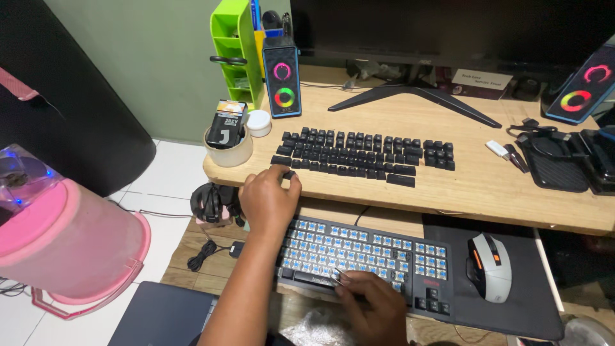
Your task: The person uses a keycap puller to remove keycaps from a mechanical keyboard and places them on the desk. They then pick up the keycaps and press them back onto the keyboard switches.
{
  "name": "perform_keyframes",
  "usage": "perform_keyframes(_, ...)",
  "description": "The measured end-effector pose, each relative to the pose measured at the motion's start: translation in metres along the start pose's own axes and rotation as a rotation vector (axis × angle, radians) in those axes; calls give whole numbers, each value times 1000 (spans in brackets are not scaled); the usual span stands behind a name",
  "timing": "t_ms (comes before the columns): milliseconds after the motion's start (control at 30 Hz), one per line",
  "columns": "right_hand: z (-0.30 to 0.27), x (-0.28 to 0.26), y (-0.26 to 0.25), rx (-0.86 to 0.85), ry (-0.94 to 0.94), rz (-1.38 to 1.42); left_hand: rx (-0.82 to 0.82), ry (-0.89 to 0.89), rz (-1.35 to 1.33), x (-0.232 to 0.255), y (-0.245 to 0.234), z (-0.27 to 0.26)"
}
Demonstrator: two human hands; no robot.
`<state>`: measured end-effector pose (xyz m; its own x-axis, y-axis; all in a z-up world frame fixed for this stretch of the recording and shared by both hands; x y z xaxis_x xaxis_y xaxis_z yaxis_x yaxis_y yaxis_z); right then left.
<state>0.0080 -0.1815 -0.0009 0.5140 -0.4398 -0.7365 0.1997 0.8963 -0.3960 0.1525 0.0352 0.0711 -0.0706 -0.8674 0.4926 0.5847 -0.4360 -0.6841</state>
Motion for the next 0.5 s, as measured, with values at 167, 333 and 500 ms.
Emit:
perform_keyframes(167, 7, -6, 0, -8, 63, -21, 110, 113, 68, 4, -26, -5)
perform_keyframes(333, 42, -22, 5, -288, -32, -221, -64, 104, -253, -37, -46, -44)
perform_keyframes(500, 68, -42, 50, -446, -308, -251, -444, 262, -317, -53, -33, -96)
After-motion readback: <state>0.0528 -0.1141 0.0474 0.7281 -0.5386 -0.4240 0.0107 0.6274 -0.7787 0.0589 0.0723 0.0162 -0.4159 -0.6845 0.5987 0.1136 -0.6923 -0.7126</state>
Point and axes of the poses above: each hand's wrist, its own z-axis towards the middle knuckle, its own y-axis out of the palm, x = y × z, the point moved 7 cm from there along z, towards the middle knuckle, and after that the axes turned 3 degrees about -x, right-handed, at the moved point
